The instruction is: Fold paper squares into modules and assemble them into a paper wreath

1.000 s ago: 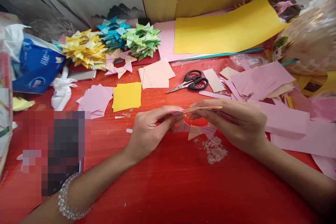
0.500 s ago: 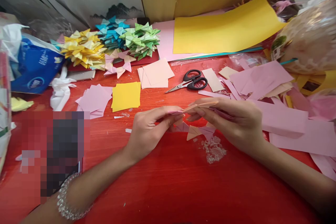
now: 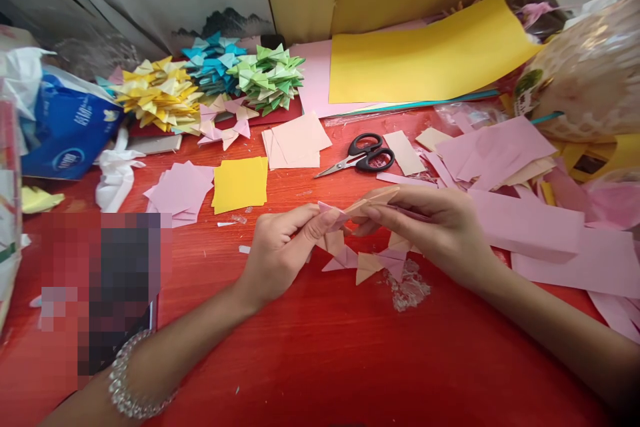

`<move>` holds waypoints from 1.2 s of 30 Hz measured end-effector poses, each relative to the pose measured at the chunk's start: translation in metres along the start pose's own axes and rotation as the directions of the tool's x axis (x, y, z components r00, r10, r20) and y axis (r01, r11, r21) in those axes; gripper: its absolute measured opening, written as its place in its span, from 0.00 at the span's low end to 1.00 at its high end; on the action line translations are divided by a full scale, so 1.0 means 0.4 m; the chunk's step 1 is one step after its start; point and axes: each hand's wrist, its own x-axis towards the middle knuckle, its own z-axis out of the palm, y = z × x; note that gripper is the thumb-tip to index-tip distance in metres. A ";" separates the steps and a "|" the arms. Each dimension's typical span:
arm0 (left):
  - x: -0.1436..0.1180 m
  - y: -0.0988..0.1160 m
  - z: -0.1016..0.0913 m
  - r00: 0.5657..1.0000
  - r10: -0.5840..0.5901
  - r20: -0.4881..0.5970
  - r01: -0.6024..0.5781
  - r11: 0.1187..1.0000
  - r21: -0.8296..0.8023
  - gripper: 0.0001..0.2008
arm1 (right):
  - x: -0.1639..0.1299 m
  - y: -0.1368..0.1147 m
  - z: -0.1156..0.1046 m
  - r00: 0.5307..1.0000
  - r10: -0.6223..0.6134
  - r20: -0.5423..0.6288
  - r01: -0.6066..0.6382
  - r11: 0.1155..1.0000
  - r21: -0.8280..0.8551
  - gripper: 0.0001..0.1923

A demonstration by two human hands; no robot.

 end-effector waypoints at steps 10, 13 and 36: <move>0.010 0.002 0.003 0.992 -0.052 0.111 0.052 0.999 0.004 0.16 | -0.004 0.020 0.016 0.991 0.113 0.067 -0.121 0.985 0.120 0.07; 0.012 0.002 0.003 0.989 -0.072 0.130 0.070 0.997 0.019 0.16 | -0.004 0.023 0.020 0.988 0.143 0.064 -0.150 0.982 0.113 0.08; 0.022 -0.008 0.013 0.981 -0.194 0.016 0.192 0.951 -0.242 0.12 | 0.009 0.038 0.020 0.957 0.252 -0.146 -0.193 0.924 0.330 0.11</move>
